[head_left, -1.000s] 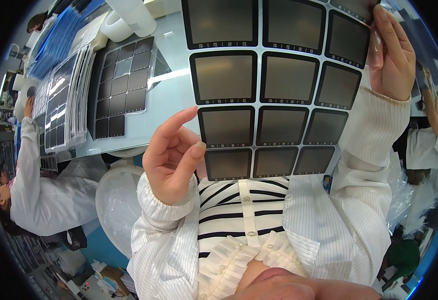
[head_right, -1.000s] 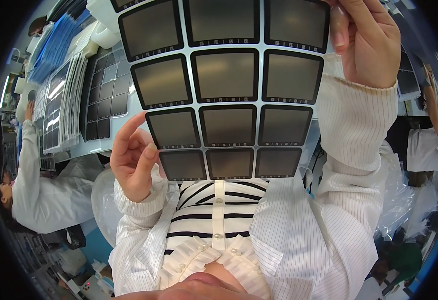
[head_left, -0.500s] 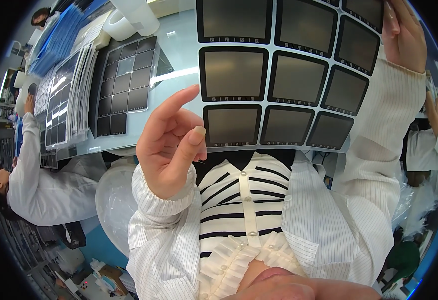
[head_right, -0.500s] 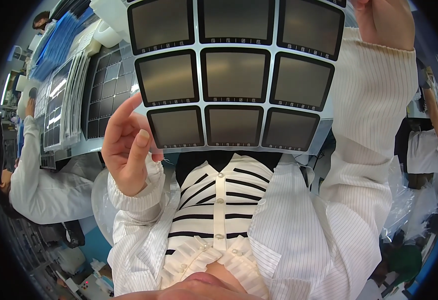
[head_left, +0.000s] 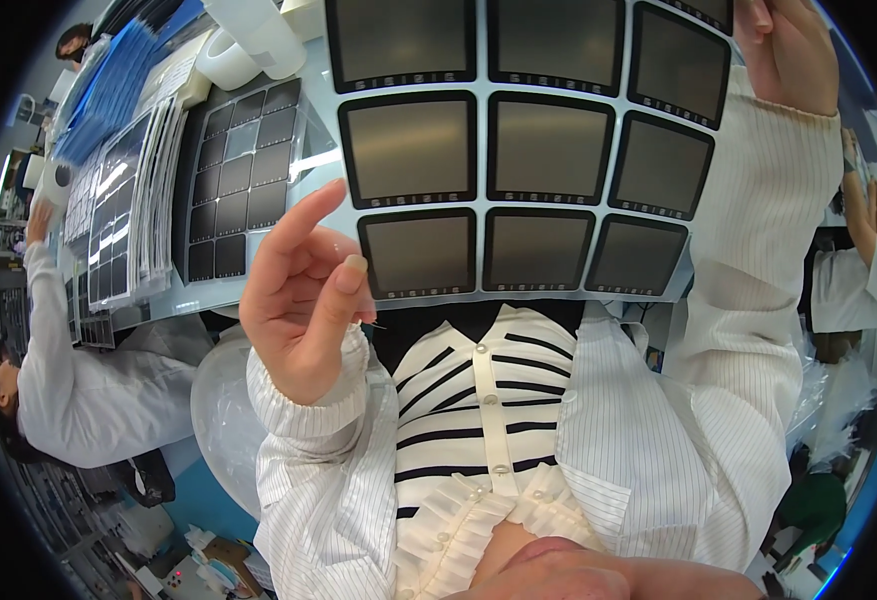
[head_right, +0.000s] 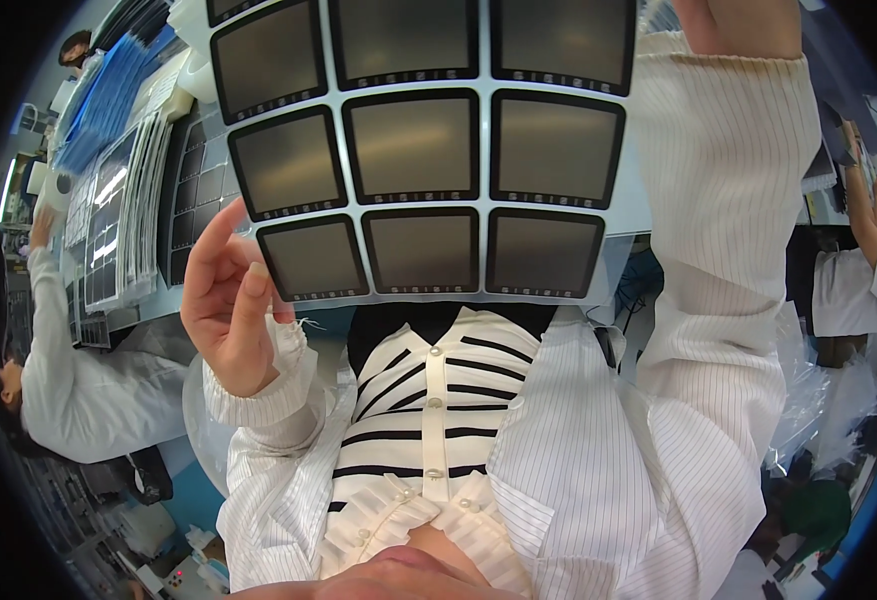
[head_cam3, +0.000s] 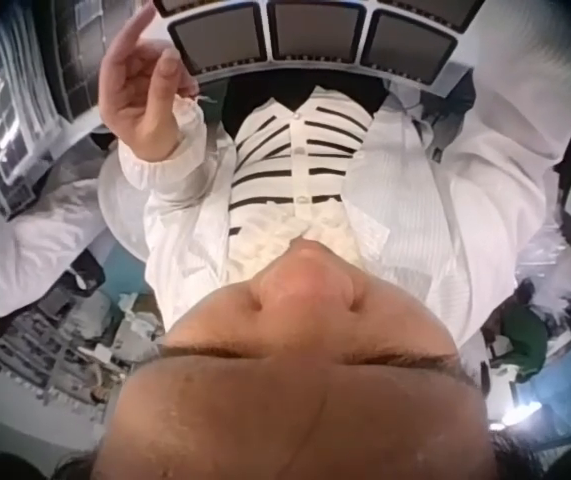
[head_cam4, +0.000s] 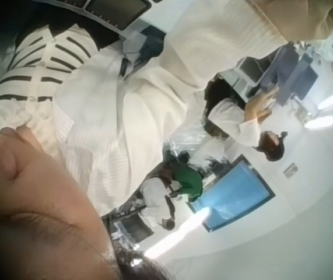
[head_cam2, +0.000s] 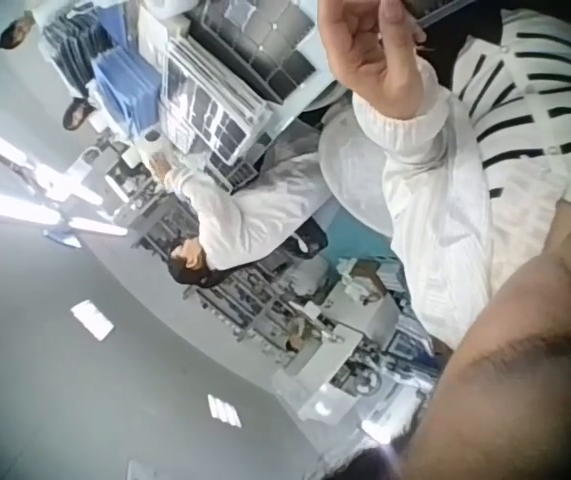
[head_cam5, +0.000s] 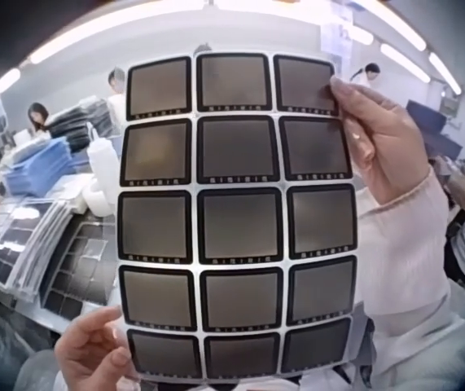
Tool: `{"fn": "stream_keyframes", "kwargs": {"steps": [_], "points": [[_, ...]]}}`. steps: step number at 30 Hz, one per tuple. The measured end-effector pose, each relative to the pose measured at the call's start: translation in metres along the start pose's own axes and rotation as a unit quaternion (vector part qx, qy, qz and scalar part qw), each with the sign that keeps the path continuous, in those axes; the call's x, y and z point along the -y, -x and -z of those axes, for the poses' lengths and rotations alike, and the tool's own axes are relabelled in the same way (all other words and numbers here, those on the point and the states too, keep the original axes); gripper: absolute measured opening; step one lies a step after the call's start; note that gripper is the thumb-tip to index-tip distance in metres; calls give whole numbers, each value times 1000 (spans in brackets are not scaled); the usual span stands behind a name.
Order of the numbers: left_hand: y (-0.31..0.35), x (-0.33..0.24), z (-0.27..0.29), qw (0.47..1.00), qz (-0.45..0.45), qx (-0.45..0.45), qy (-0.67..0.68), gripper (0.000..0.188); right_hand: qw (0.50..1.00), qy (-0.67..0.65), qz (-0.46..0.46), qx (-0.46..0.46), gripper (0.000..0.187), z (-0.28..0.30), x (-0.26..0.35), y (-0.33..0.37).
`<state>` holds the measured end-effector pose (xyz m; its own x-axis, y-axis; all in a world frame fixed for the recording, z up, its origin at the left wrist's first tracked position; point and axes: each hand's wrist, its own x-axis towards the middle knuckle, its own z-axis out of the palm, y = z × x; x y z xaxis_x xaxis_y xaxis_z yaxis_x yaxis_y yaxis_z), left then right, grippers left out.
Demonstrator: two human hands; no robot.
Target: Inspecting and wiping industrial film sheets with a cleaning cloth at an inspection station.
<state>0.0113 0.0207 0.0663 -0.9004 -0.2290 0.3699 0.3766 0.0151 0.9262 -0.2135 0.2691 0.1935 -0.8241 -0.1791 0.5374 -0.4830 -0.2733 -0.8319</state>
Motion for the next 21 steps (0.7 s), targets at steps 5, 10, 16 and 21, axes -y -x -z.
{"fn": "stream_keyframes", "kwargs": {"steps": [5,10,16,21], "points": [[3,2,8,1000,-17,-13,2,43,1000,-22,-8,10,21,-12,2,4],[5,-1,12,999,-22,-33,-30,44,999,-22,11,35,19,-17,3,6],[6,3,20,998,-46,-41,-30,42,1000,7,11,10,19,-32,8,9],[10,6,27,997,-58,-38,-31,43,998,-16,21,50,20,-35,6,14]]}}
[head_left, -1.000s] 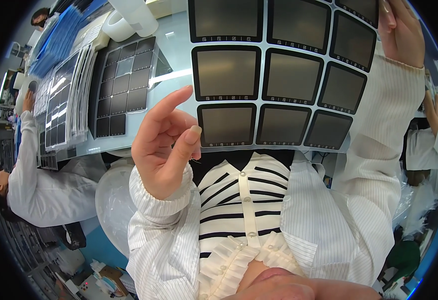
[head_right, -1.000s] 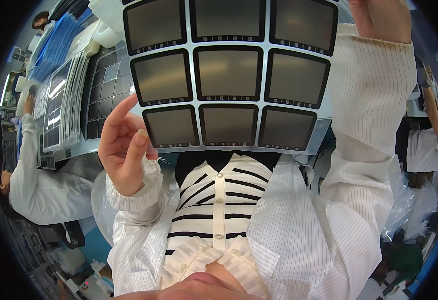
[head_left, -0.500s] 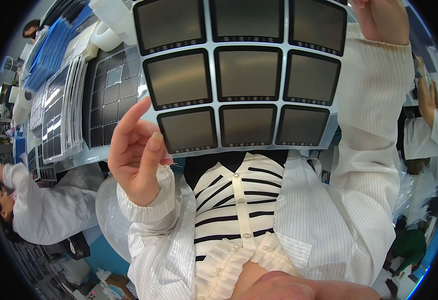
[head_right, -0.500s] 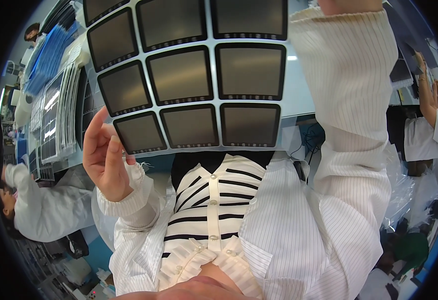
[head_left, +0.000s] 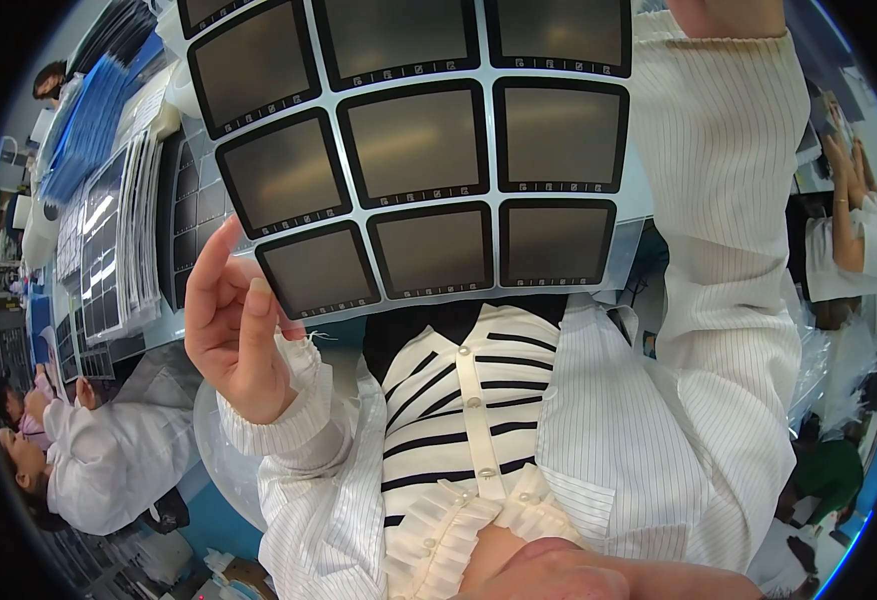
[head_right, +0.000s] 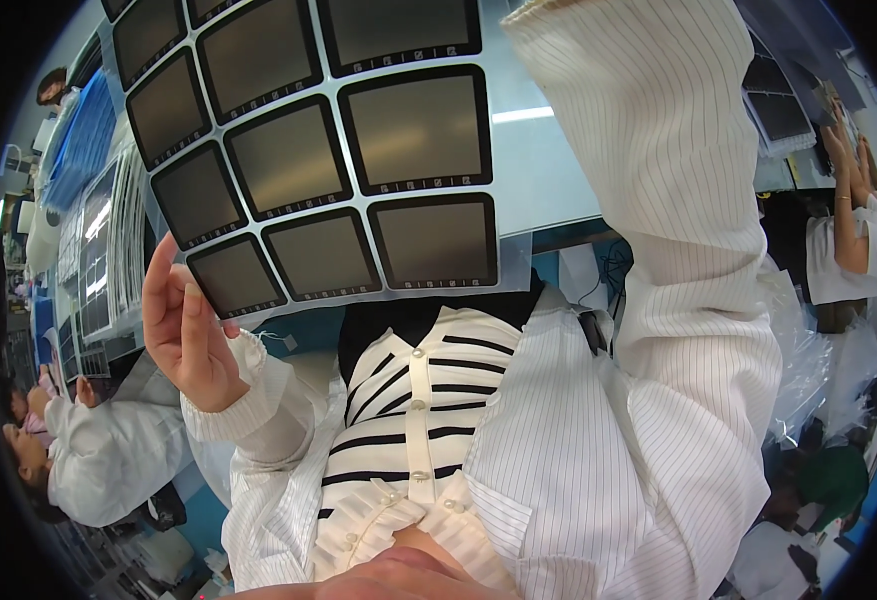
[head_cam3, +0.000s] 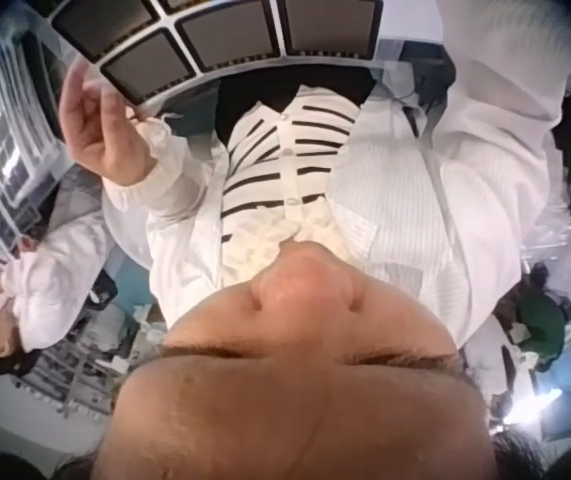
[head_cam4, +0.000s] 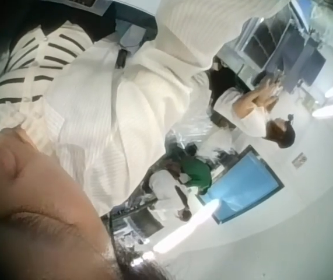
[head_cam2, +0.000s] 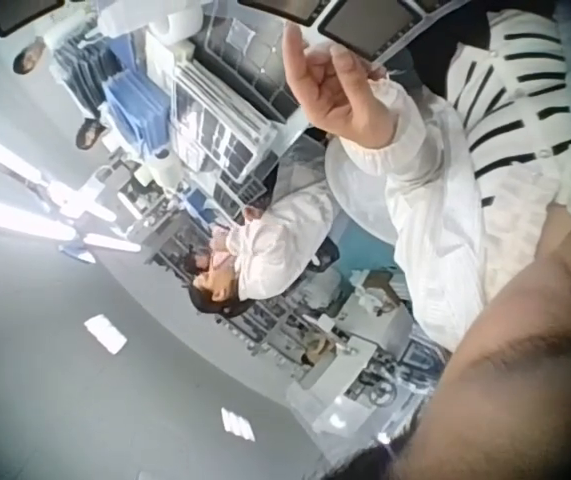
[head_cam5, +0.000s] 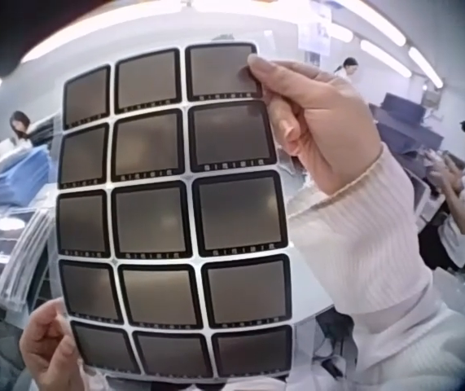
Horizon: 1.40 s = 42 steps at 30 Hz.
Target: Inspecting and wiping industrial film sheets with a cleaning cloth at an inspection station.
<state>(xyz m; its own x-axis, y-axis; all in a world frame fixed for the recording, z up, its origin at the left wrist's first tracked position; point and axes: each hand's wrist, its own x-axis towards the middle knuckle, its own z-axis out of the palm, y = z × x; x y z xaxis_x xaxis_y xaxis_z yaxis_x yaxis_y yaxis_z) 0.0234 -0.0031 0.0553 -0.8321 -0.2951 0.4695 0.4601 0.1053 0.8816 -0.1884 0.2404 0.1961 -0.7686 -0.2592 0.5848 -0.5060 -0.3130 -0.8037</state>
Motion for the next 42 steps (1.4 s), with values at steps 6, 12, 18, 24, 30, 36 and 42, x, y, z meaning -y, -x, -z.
{"fn": "stream_keyframes", "kwargs": {"steps": [6,12,18,24,30,36,42], "points": [[2,-4,-2,1000,7,-12,-5,43,1000,8,2,-11,20,-2,1,3],[2,-6,-8,1000,3,-4,1,43,1000,2,11,-4,20,6,2,1],[4,-8,-11,1000,4,3,-11,43,1000,-3,9,-15,19,11,-3,1],[12,-4,-7,998,20,37,48,44,997,-3,-73,-26,19,11,-17,11],[20,-6,-11,966,226,50,118,48,975,-29,-220,-2,17,32,-58,31],[34,2,-12,937,297,36,177,53,943,-20,-332,-17,17,45,-96,46],[36,3,-3,915,351,73,187,57,925,-11,-381,-2,17,50,-107,57]]}}
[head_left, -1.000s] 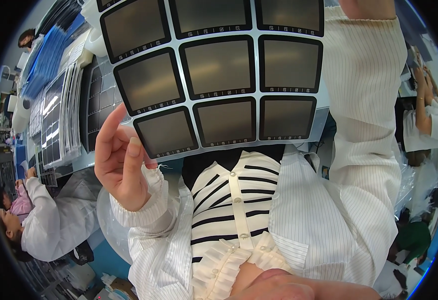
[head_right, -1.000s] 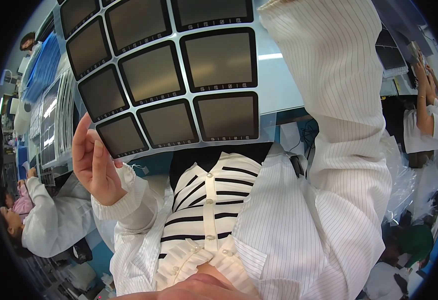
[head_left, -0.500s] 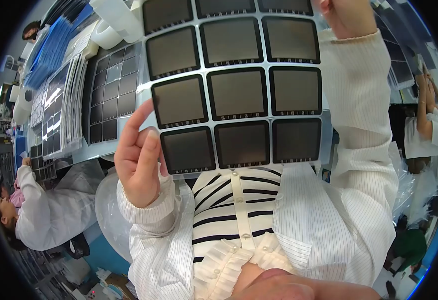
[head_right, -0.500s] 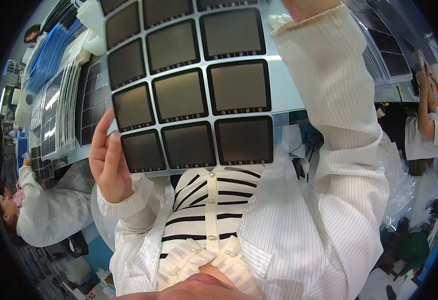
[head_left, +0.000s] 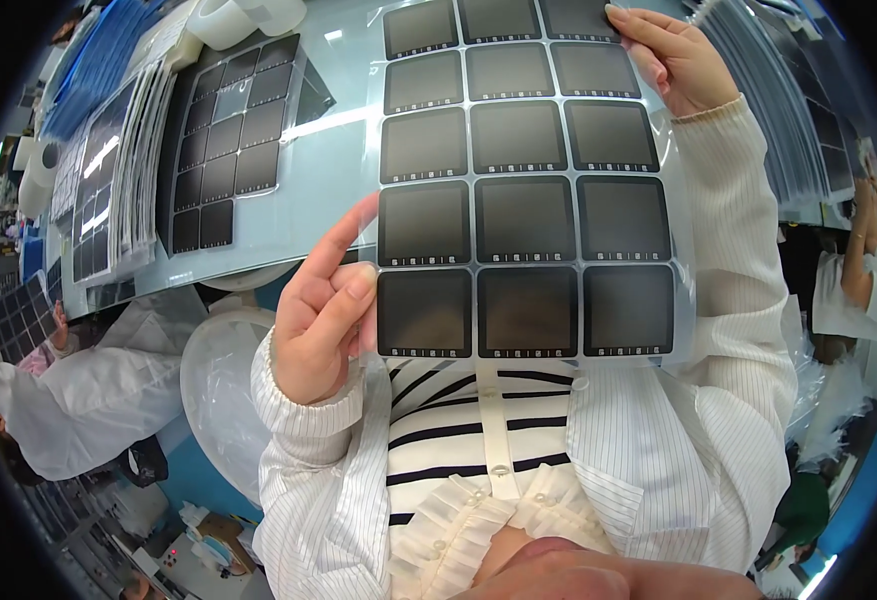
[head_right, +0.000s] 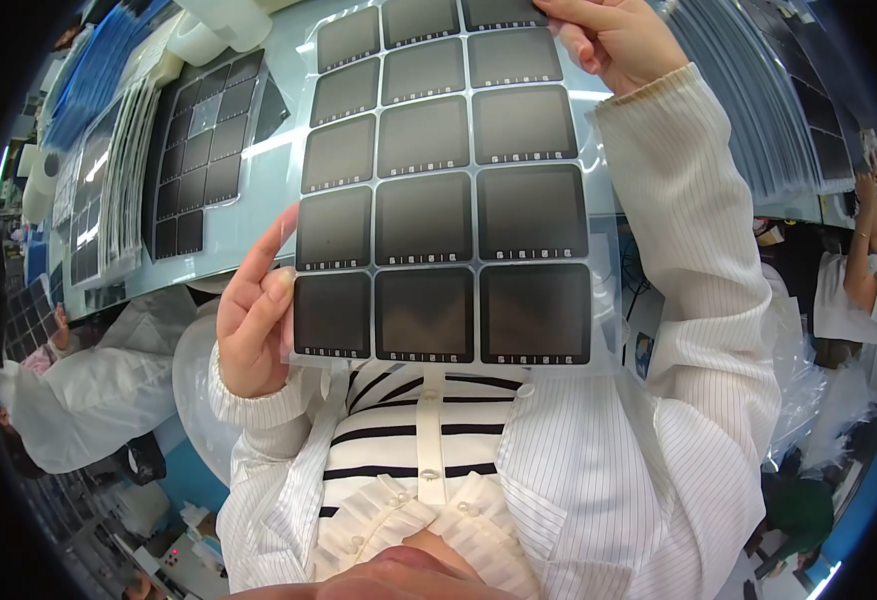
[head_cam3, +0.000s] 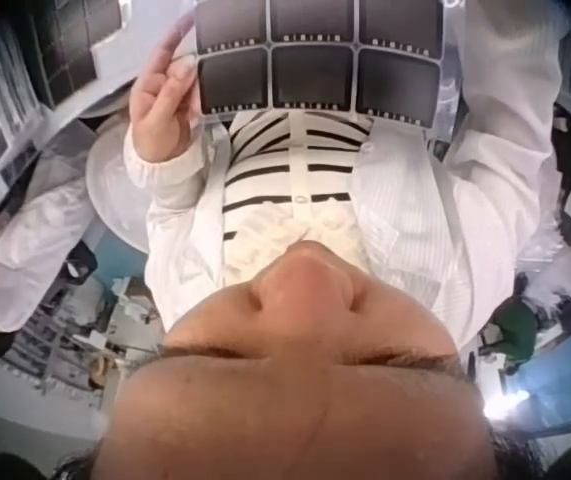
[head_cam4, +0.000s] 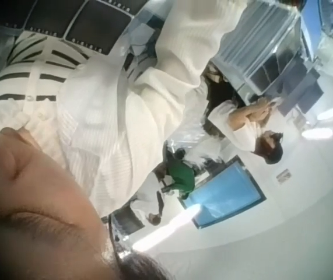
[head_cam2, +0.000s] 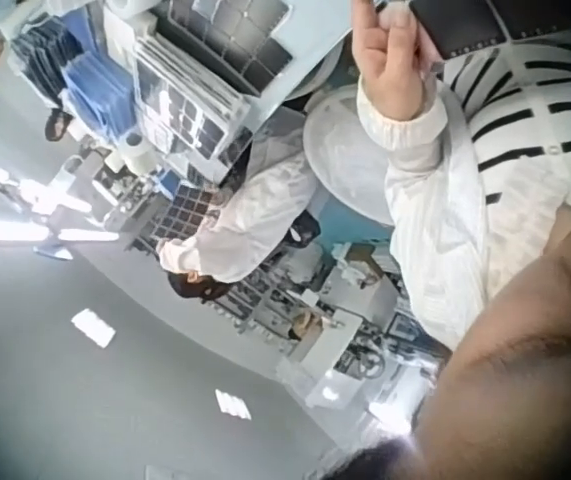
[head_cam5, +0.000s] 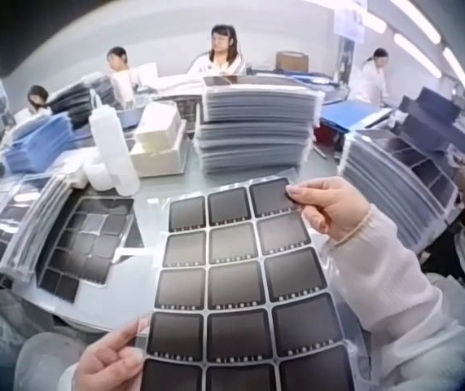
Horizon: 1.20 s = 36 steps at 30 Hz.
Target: Inspecting and wiping industrial film sheets with a cleaning cloth at an inspection station.
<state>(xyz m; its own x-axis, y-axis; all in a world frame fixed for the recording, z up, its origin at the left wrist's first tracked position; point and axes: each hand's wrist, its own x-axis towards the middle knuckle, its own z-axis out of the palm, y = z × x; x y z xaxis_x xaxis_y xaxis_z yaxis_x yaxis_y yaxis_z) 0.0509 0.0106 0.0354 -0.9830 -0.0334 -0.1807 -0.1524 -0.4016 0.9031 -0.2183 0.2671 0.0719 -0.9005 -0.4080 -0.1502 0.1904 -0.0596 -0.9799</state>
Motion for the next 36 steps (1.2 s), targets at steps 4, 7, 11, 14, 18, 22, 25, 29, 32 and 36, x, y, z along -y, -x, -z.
{"fn": "stream_keyframes", "kwargs": {"steps": [4,7,11,14,18,22,25,29,32,36], "points": [[3,2,2,1000,5,-8,-3,58,1000,-6,-10,-5,15,-3,-8,-5],[3,4,4,1000,7,-18,7,60,995,77,-41,49,27,9,-9,-8],[3,6,11,1000,19,-12,13,62,993,87,24,81,25,25,-27,-21],[6,11,18,999,19,8,24,61,995,74,20,71,24,8,-26,-12],[8,13,19,999,29,16,16,62,996,57,16,62,22,10,-26,-11],[10,12,17,999,47,25,13,63,996,66,28,62,22,5,-27,-1],[11,12,16,998,52,33,1,65,994,72,23,77,22,10,-28,0],[12,13,22,997,58,43,-13,66,996,67,7,64,23,6,-30,0],[13,13,21,997,62,42,-17,67,996,61,10,59,24,6,-30,3],[13,13,26,996,80,33,18,68,995,73,8,74,25,4,-30,2]]}}
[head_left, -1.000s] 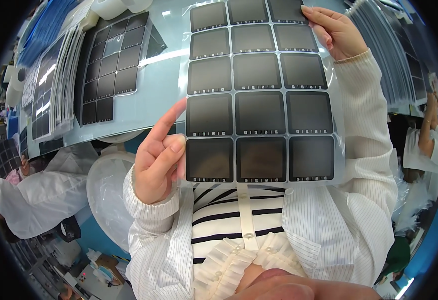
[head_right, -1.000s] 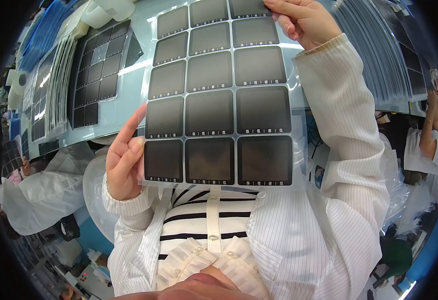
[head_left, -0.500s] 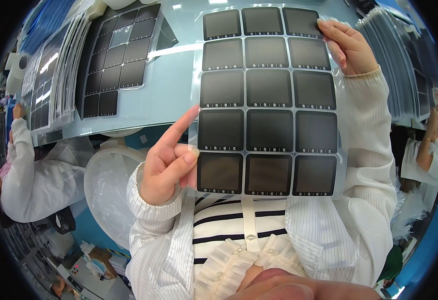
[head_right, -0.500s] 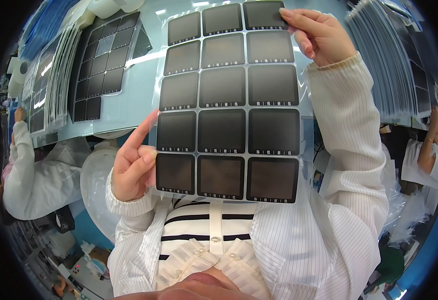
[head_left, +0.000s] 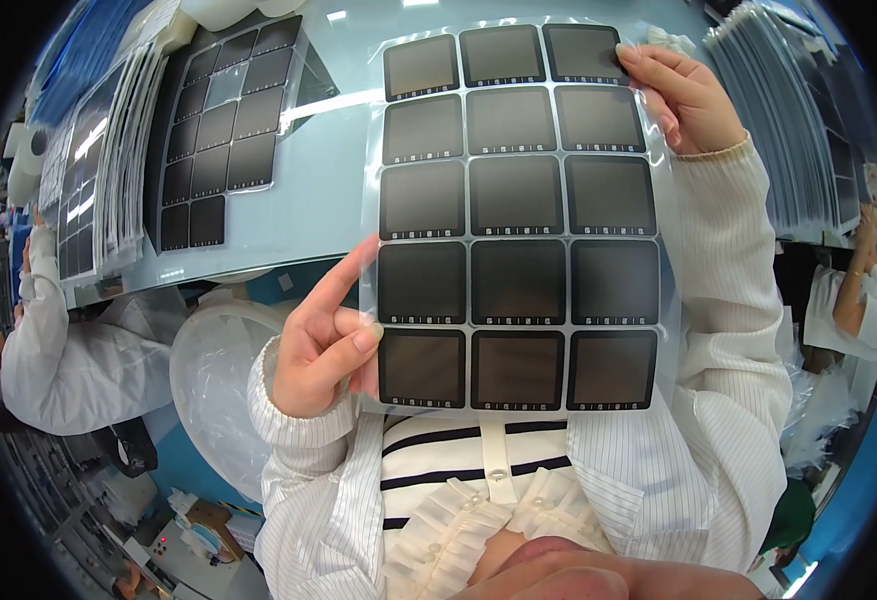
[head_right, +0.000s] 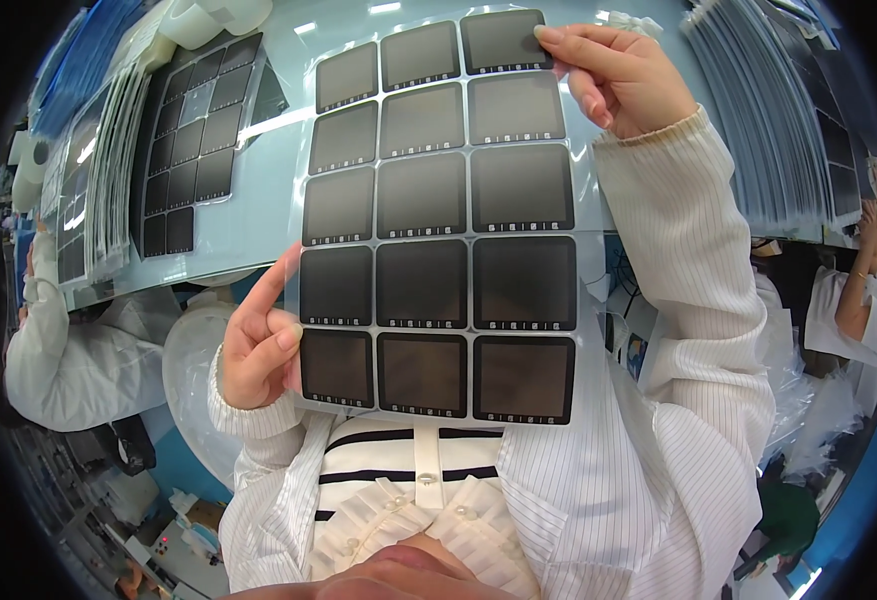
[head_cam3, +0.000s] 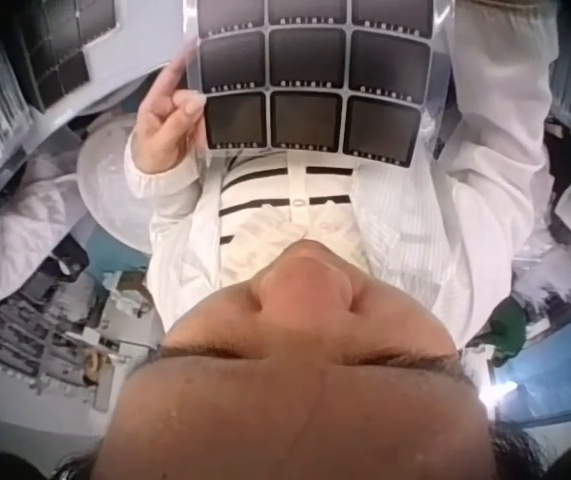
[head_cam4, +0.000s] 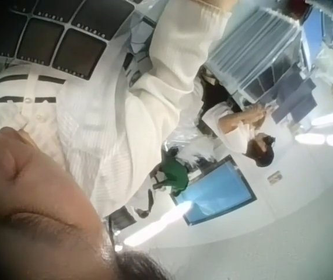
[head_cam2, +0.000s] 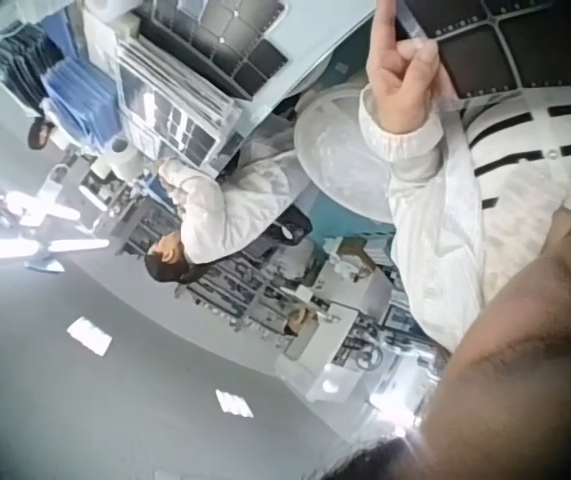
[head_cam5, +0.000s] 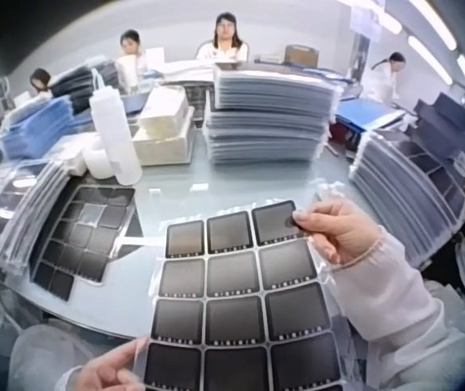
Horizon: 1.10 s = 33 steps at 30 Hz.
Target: Inspecting and wiping industrial film sheets with a cleaning cloth at an inspection station.
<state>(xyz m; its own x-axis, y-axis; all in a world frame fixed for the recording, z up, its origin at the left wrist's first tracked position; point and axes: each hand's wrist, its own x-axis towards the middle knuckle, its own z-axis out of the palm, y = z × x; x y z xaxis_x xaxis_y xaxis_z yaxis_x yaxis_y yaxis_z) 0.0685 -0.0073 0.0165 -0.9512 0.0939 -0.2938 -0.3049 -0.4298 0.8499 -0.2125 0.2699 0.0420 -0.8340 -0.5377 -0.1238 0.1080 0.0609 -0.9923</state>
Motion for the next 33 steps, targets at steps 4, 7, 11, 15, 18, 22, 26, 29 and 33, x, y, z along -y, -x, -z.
{"fn": "stream_keyframes", "kwargs": {"steps": [4,7,11,15,18,22,26,29,33], "points": [[-1,0,5,1000,9,14,25,70,1000,-5,-13,12,24,-1,1,-2],[0,0,4,1000,10,3,16,71,999,-25,-20,28,23,-5,4,1],[1,1,4,1000,-3,-3,9,72,999,-32,-10,17,22,-1,4,2],[1,0,13,999,12,30,-10,72,998,-49,-27,-18,23,-14,6,7],[-2,-6,12,998,32,57,-26,71,995,-67,-53,-49,22,-20,9,10],[-2,-8,18,994,64,78,-44,72,995,-78,-56,-42,22,-21,12,14],[-4,-6,25,991,53,114,-55,71,996,-71,-55,-24,20,-19,9,17],[-10,-4,32,986,32,142,-84,71,995,-73,-61,-21,18,-19,10,19],[-10,-3,35,984,24,142,-101,70,994,-82,-66,-16,19,-20,10,14]]}}
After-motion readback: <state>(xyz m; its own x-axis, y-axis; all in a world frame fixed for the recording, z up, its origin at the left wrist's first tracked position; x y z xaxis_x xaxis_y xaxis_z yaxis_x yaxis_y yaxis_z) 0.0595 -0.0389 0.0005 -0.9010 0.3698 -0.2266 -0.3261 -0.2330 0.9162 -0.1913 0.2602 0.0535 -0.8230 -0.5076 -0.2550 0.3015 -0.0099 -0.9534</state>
